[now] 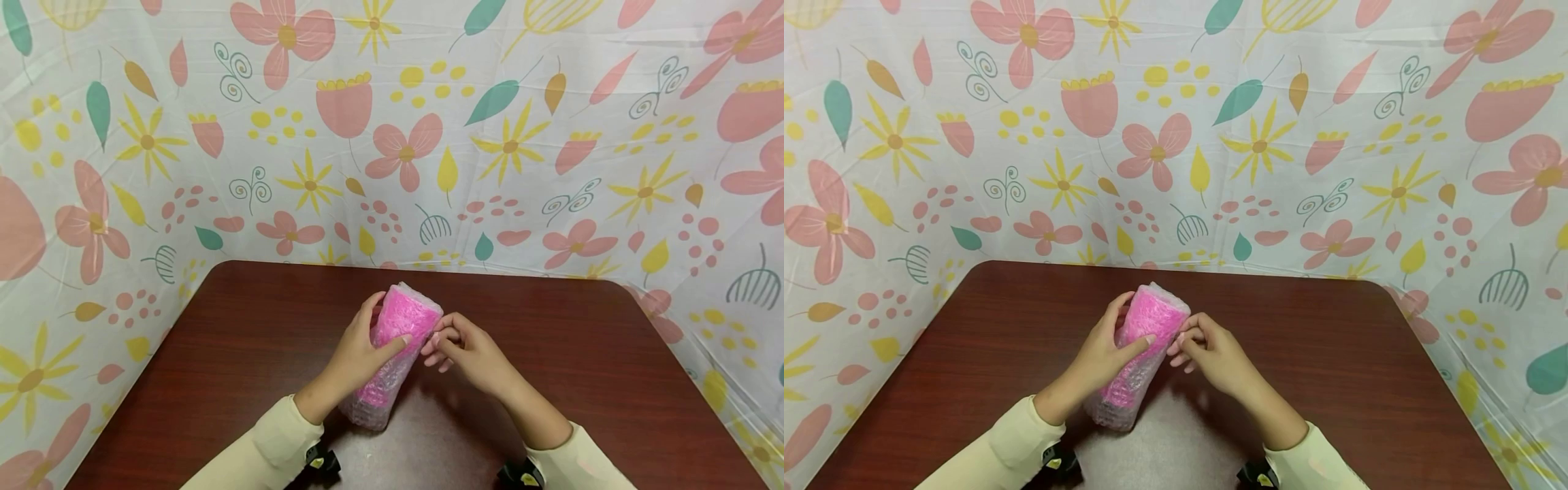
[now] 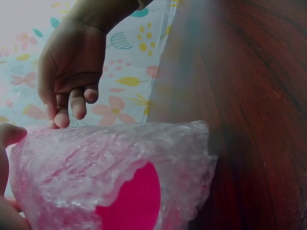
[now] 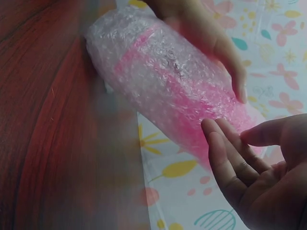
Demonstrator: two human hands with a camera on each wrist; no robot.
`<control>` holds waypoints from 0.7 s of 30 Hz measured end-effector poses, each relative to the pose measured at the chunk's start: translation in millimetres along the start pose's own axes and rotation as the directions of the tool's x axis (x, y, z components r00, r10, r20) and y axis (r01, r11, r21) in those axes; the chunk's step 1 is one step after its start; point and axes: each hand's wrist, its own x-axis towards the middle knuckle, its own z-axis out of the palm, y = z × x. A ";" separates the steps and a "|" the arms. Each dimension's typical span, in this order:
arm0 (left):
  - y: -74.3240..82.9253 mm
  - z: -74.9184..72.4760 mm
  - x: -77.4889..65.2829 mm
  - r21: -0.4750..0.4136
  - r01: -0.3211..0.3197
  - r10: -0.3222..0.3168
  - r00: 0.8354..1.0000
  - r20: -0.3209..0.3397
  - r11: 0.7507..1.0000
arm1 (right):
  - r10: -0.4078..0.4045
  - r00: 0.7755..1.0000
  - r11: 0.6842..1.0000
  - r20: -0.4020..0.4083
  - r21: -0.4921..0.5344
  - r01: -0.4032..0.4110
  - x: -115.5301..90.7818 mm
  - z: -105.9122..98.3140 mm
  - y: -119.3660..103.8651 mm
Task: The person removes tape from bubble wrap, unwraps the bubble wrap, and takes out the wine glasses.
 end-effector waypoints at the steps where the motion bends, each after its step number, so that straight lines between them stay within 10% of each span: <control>1: -0.2 0.1 0.2 0.003 0.004 -0.004 1.000 -0.003 1.000 | 0.004 1.000 1.000 0.002 -0.005 -0.004 0.0 0.1 0.0; 21: 3.4 -1.1 -2.1 -0.002 0.018 -0.018 0.998 0.055 1.000 | 0.018 1.000 0.999 -0.022 -0.037 -0.019 2.6 0.6 2.6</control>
